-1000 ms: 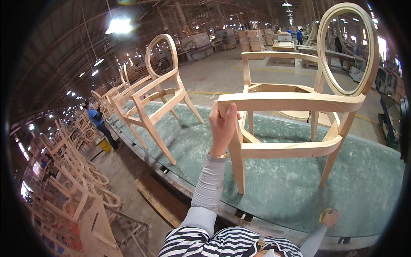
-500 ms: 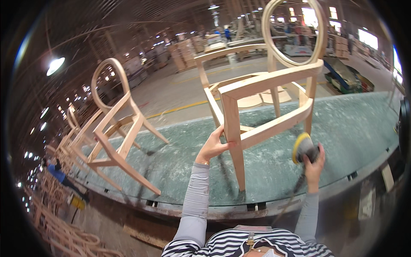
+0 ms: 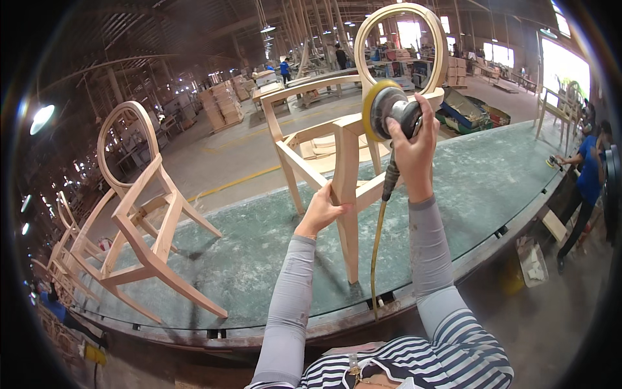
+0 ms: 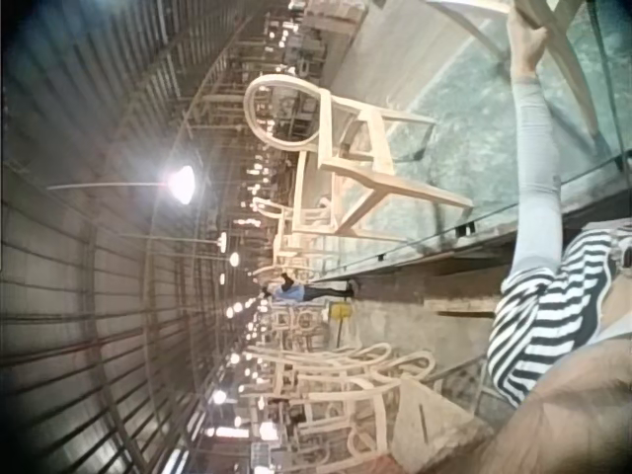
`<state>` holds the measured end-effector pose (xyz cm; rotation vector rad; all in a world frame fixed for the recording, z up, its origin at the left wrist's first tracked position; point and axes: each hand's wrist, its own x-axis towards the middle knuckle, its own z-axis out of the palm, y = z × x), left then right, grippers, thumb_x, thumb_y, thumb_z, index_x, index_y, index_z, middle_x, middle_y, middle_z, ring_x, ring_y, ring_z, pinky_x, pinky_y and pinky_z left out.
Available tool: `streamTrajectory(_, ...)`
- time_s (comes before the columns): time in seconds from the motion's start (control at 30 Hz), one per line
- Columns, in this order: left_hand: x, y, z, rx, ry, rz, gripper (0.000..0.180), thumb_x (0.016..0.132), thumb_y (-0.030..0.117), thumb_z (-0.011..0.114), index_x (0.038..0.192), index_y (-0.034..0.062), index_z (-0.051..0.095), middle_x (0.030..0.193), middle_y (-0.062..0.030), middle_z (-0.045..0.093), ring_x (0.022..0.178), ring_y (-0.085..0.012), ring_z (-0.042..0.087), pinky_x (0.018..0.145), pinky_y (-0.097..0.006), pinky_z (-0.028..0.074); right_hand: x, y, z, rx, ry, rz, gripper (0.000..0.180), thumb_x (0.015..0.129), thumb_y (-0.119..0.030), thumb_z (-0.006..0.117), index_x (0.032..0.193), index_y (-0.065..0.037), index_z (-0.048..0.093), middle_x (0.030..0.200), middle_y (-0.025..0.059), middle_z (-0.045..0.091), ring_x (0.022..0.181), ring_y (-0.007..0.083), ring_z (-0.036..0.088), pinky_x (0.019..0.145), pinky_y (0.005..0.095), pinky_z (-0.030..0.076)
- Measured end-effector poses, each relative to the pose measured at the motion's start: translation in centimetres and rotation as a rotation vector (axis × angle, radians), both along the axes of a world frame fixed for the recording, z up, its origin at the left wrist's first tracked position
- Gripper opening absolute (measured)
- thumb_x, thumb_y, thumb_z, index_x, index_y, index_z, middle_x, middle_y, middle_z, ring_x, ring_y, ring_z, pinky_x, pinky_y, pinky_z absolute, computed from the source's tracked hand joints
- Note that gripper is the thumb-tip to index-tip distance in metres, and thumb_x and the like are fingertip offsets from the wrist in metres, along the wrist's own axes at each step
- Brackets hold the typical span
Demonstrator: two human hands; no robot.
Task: The person assembles wooden chair frames on a workbench in a factory. They position and align chair parts, use a hammer to secure joints, and employ a power sander to smooth surfaces. The person repeatedly repositions the chair to access different areas for sanding and assembly.
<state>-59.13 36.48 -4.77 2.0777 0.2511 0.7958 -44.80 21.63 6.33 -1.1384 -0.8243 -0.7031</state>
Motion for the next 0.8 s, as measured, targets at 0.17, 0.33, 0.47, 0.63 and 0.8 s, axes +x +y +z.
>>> streamTrajectory(0.17, -0.4, -0.9, 0.2, -0.041, -0.030, 0.000, 0.074, 0.067, 0.019, 0.076, 0.131, 0.0009, 0.046, 0.116, -0.0102, 0.061, 0.112, -0.0176, 0.053, 0.098, -0.031, 0.039, -3.0, 0.5, -0.9, -0.040, -0.251, -0.082, 0.063, 0.072, -0.008, 0.072, 0.129, -0.014, 0.046, 0.106, 0.0141, 0.047, 0.101, 0.0284, 0.049, 0.087, 0.0371, 0.044)
streamTrajectory(0.33, -0.4, -0.2, -0.2, 0.013, -0.039, -0.005, 0.077, 0.066, 0.019, 0.076, 0.133, 0.0013, 0.044, 0.117, -0.0104, 0.060, 0.112, -0.0181, 0.054, 0.097, -0.031, 0.040, -1.5, 0.5, 1.7, 0.058, -0.062, -0.043, 0.062, 0.073, -0.009, 0.071, 0.129, -0.016, 0.046, 0.106, 0.0136, 0.046, 0.099, 0.0276, 0.051, 0.086, 0.0368, 0.044)
streamTrajectory(0.47, -0.1, -0.5, 0.1, 0.011, -0.064, -0.004, 0.075, 0.066, 0.018, 0.076, 0.132, 0.0007, 0.045, 0.117, -0.0103, 0.060, 0.112, -0.0181, 0.053, 0.097, -0.032, 0.040, -2.5, 0.8, 0.5, 0.007, -0.171, -0.097, 0.061, 0.073, -0.007, 0.070, 0.129, -0.014, 0.045, 0.105, 0.0140, 0.045, 0.099, 0.0276, 0.050, 0.086, 0.0377, 0.044)
streamTrajectory(0.63, -0.3, 0.0, -0.1, 0.022, -0.036, -0.022, 0.070, 0.066, 0.017, 0.076, 0.128, 0.0004, 0.047, 0.118, -0.0101, 0.059, 0.113, -0.0185, 0.053, 0.098, -0.032, 0.040, -1.1, 0.6, 0.4, 0.080, -0.112, -0.053, 0.060, 0.073, -0.006, 0.070, 0.128, -0.010, 0.044, 0.105, 0.0135, 0.046, 0.101, 0.0277, 0.047, 0.087, 0.0390, 0.041)
streamTrajectory(0.8, 0.0, -0.8, 0.1, -0.032, -0.083, -0.044, 0.068, 0.067, 0.017, 0.076, 0.126, -0.0002, 0.048, 0.116, -0.0101, 0.059, 0.110, -0.0182, 0.054, 0.097, -0.031, 0.041, -1.3, 0.7, -1.6, 0.039, -0.192, -0.076, 0.061, 0.069, -0.005, 0.073, 0.125, -0.011, 0.048, 0.107, 0.0147, 0.051, 0.102, 0.0287, 0.047, 0.089, 0.0385, 0.041)
